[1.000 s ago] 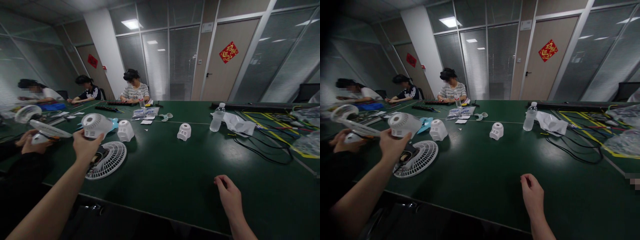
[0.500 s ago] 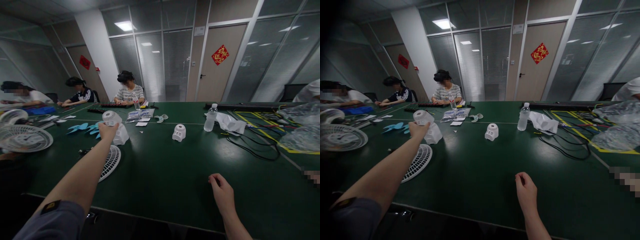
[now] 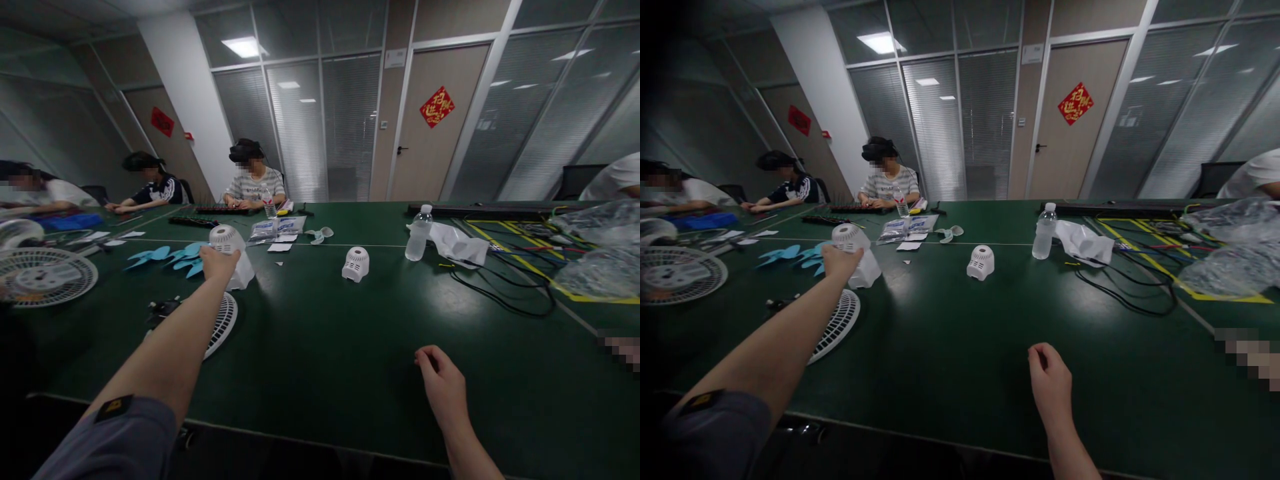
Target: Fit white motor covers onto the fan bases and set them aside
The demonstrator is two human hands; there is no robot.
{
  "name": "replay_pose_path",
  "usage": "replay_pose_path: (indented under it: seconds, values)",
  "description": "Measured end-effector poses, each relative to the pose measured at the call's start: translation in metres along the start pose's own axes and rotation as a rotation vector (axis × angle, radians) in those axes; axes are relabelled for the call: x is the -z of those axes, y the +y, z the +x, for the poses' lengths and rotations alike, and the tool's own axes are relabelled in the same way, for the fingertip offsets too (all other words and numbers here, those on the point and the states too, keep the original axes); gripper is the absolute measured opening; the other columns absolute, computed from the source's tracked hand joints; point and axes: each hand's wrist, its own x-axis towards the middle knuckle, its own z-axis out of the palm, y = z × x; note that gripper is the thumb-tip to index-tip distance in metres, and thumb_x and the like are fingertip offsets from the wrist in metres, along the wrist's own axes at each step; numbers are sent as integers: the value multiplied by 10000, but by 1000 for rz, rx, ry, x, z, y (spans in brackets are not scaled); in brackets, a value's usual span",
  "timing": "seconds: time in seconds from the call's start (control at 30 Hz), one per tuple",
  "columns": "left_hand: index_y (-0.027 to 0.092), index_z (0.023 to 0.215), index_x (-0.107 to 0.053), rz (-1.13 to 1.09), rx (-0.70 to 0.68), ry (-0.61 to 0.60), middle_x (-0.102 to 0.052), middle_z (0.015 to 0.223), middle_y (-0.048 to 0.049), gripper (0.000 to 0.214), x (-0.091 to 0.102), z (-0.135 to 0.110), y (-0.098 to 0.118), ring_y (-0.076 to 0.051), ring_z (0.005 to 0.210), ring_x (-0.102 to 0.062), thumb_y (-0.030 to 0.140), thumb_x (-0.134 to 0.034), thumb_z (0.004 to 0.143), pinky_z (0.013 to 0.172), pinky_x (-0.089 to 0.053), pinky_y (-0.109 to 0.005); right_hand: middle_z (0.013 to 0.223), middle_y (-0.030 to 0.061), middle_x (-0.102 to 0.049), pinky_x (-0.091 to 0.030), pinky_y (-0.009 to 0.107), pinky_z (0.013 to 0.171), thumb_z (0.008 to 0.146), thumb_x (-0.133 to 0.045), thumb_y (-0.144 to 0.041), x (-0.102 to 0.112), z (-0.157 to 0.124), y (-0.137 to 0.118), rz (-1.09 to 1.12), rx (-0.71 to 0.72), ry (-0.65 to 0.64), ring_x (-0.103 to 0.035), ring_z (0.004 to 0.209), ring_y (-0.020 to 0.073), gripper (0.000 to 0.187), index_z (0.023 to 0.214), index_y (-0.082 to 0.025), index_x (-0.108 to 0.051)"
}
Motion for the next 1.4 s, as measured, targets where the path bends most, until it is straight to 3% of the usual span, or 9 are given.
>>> replay_pose_path:
  seconds: [0.3,0.7,0.83,0.93,1.03,1.17,1.23,1.3,1.4]
  values:
    - [22,1394,-318,50,78,-74,-413,1391,-361,978,-2,7,-18,-482,1300,-468,481,-781,664,1022,-420,-579,806,59,-704,-488,323,637,868,-504,-480,-1,1,4,4,-8,-15,-672,768,256,304,840,-220,-660]
    - [-14,1407,-304,84,74,-67,-398,1450,-348,1023,-4,-5,-20,-445,1397,-382,462,-798,647,1110,-370,-529,752,52,-701,-469,329,653,851,-499,-478,-3,1,3,-21,11,15,-667,746,254,303,805,-222,-655]
    - [-13,1493,-188,97,-115,70,-243,1576,-288,1076,22,-25,-4,-378,1489,-228,520,-733,732,1202,-264,-457,772,53,-706,-469,331,668,856,-487,-475,-4,1,5,-30,11,8,-670,766,256,305,817,-222,-654]
    - [75,1430,-384,148,-362,172,-404,1519,-170,736,61,-49,-5,-329,1408,-380,527,-569,878,1168,-319,-455,780,51,-708,-464,324,648,858,-487,-484,-3,0,4,-37,7,-5,-667,753,252,310,832,-225,-656]
    - [199,1323,-522,241,-406,163,-579,1351,-39,495,104,-75,-36,-260,1222,-563,519,-401,966,1071,-435,-442,771,50,-704,-459,322,629,857,-481,-489,-2,0,2,-50,-1,-13,-662,732,249,315,824,-228,-653]
    - [272,1274,-551,309,-328,220,-615,1311,34,486,140,-100,-115,-225,1213,-590,582,-411,926,1085,-440,-401,774,55,-707,-466,325,634,845,-480,-488,-2,0,0,-43,-3,-23,-665,740,254,315,820,-227,-654]
    - [279,1265,-544,261,-216,170,-624,1311,37,568,144,-106,-156,-224,1198,-609,672,-444,868,1064,-462,-385,789,57,-712,-470,327,648,838,-487,-493,-3,0,0,-43,-4,-21,-670,762,258,314,823,-227,-653]
    - [268,1314,-499,132,-70,19,-592,1390,-5,733,138,-112,-188,-245,1189,-623,774,-482,784,984,-519,-370,801,60,-718,-472,330,665,835,-492,-500,-4,0,0,-44,-6,-13,-675,784,263,317,824,-227,-654]
    - [258,1390,-425,-24,15,-74,-577,1435,-59,878,120,-121,-218,-239,1184,-637,832,-492,729,901,-554,-326,790,59,-721,-470,333,675,832,-495,-501,-4,0,0,-46,-7,-6,-678,786,266,318,818,-228,-658]
